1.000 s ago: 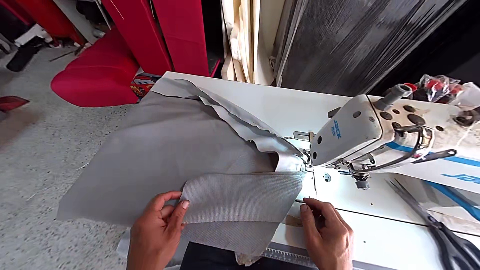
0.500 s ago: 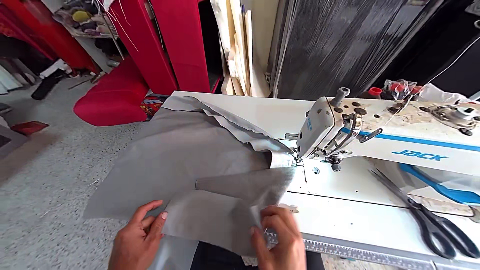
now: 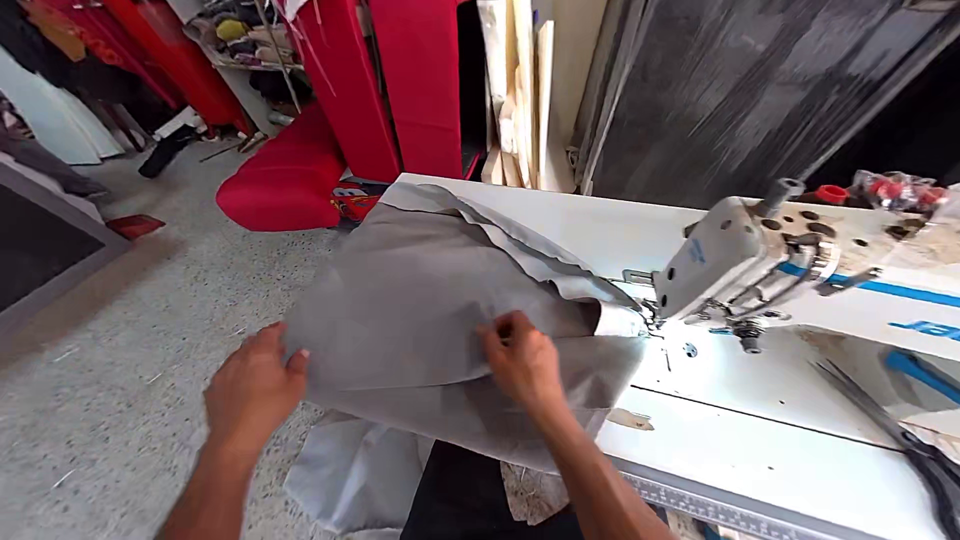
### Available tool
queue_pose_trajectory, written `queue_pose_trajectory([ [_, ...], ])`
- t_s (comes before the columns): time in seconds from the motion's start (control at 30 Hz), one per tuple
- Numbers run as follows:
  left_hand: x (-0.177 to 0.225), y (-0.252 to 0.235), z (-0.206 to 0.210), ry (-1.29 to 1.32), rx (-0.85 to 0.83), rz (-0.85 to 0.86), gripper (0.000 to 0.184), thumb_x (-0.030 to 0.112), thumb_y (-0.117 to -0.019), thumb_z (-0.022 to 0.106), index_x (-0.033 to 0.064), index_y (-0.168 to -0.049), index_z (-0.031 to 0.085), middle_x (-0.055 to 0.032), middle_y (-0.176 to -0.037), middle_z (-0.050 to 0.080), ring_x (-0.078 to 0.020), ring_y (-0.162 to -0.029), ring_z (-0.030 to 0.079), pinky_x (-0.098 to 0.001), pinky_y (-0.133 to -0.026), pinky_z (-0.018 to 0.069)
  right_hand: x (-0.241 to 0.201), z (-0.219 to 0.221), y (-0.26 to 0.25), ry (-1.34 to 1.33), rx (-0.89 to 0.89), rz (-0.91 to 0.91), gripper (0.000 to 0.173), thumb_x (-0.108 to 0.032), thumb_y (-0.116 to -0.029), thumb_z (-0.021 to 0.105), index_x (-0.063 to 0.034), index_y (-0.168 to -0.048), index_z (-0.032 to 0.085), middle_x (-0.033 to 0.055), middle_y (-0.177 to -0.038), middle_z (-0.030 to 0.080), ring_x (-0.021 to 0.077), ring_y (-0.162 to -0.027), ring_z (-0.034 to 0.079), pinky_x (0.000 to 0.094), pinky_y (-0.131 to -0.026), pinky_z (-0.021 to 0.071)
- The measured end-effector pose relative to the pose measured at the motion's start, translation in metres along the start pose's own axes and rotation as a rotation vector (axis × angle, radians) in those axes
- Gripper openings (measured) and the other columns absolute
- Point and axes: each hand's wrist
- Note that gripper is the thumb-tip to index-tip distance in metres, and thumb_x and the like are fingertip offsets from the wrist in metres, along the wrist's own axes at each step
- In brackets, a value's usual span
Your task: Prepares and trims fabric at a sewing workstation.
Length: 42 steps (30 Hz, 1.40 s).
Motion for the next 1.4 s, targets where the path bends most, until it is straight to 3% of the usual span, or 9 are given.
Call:
queue_pose_trajectory([
  [0.07, 0.024, 0.021, 0.009, 0.024, 0.15, 0.145, 0.04, 0.018, -0.1013, 0.057, -0.0038, -0.135, 0.058, -0.0332, -0.126, 0.062, -0.0561, -0.118, 0.057, -0.0754, -0.096, 0.043, 0.02, -0.019, 0.019, 0.079, 0.17, -0.087, 0.046, -0.042, -0.0969, 0.067, -0.0085, -0.127, 0.063, 0.0102, -0.107, 0.074, 0.0278, -0.085, 0.073, 0.0548, -0.072, 0.0596],
  [0.13, 0.057, 0.048, 0.03, 0.109, 0.233, 0.346, 0.036, 0.019, -0.0995, 0.051, 0.0002, -0.126, 0.068, -0.0239, -0.124, 0.067, -0.044, -0.116, 0.064, -0.0634, -0.095, 0.0509, 0.035, -0.031, 0.037, 0.156, 0.319, -0.229, 0.047, -0.041, -0.1001, 0.058, -0.0057, -0.132, 0.062, 0.0109, -0.118, 0.071, 0.0261, -0.101, 0.072, 0.0506, -0.081, 0.0592],
  [0.3, 0.123, 0.099, 0.086, 0.287, 0.085, 0.707, 0.034, 0.028, -0.1028, 0.048, 0.0171, -0.122, 0.074, -0.0032, -0.136, 0.068, -0.025, -0.134, 0.058, -0.051, -0.111, 0.0464, 0.022, 0.003, 0.076, 0.204, 0.248, -0.496, 0.041, -0.036, -0.1039, 0.048, -0.0086, -0.119, 0.074, 0.0069, -0.127, 0.072, 0.0209, -0.121, 0.067, 0.0411, -0.097, 0.0581],
  [0.4, 0.111, 0.075, 0.085, 0.342, 0.041, 0.574, 0.05, 0.036, -0.1026, 0.043, 0.0034, -0.132, 0.067, -0.0113, -0.142, 0.063, -0.0293, -0.139, 0.053, -0.0535, -0.114, 0.0425, -0.012, 0.037, 0.062, 0.191, 0.144, -0.574, 0.054, -0.044, -0.1072, 0.035, -0.0099, -0.13, 0.07, 0.0048, -0.142, 0.064, 0.0218, -0.136, 0.056, 0.044, -0.111, 0.0488],
  [0.53, 0.061, 0.036, 0.077, 0.254, 0.069, 0.417, 0.067, 0.045, -0.1049, 0.03, -0.0015, -0.146, 0.054, -0.0168, -0.152, 0.053, -0.0335, -0.146, 0.045, -0.0557, -0.12, 0.0339, -0.05, 0.089, 0.029, 0.251, -0.064, -0.59, 0.065, -0.052, -0.1081, 0.028, -0.0101, -0.151, 0.052, 0.0083, -0.16, 0.046, 0.027, -0.151, 0.037, 0.0492, -0.123, 0.0299],
  [0.67, 0.039, 0.033, 0.088, 0.047, 0.038, 0.39, 0.065, 0.041, -0.1015, 0.028, 0.0083, -0.155, 0.046, -0.0094, -0.162, 0.042, -0.0316, -0.154, 0.031, -0.0648, -0.122, 0.0188, -0.035, 0.116, 0.021, 0.446, -0.259, -0.549, 0.07, -0.054, -0.1089, 0.02, -0.0112, -0.161, 0.036, 0.005, -0.169, 0.03, 0.0241, -0.157, 0.022, 0.0506, -0.128, 0.0136],
  [1.03, 0.044, 0.037, 0.092, 0.041, 0.072, 0.296, 0.064, 0.045, -0.1068, 0.016, 0.0189, -0.157, 0.045, -0.0012, -0.164, 0.04, -0.0267, -0.156, 0.027, -0.0622, -0.124, 0.0144, 0.046, 0.029, 0.035, 0.756, 0.03, -0.495, 0.076, -0.063, -0.1056, 0.018, -0.0149, -0.158, 0.044, 0.0012, -0.165, 0.038, 0.0202, -0.153, 0.033, 0.0516, -0.125, 0.0263],
  [1.2, 0.041, 0.034, 0.089, 0.03, 0.04, 0.266, 0.064, 0.046, -0.1069, 0.015, 0.0204, -0.158, 0.043, -0.0016, -0.166, 0.037, -0.0267, -0.157, 0.024, -0.0628, -0.125, 0.0122, 0.075, -0.028, 0.038, 0.611, 0.064, -0.413, 0.073, -0.059, -0.1066, 0.023, -0.0094, -0.153, 0.051, 0.0052, -0.16, 0.046, 0.0227, -0.15, 0.04, 0.0521, -0.124, 0.0301],
  [1.4, 0.023, -0.002, 0.059, -0.105, -0.024, 0.132, 0.057, 0.036, -0.1083, 0.024, 0.0124, -0.157, 0.043, -0.0168, -0.165, 0.034, -0.0417, -0.155, 0.024, -0.0724, -0.119, 0.0143, 0.084, -0.062, 0.088, 0.553, 0.203, -0.384, 0.068, -0.051, -0.1074, 0.031, 0.0004, -0.141, 0.06, 0.017, -0.147, 0.058, 0.0322, -0.14, 0.053, 0.0554, -0.119, 0.037],
])
Point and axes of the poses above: each hand's wrist, its own y-axis away from the middle knuckle, its own z-axis out of the palm, x = y × z
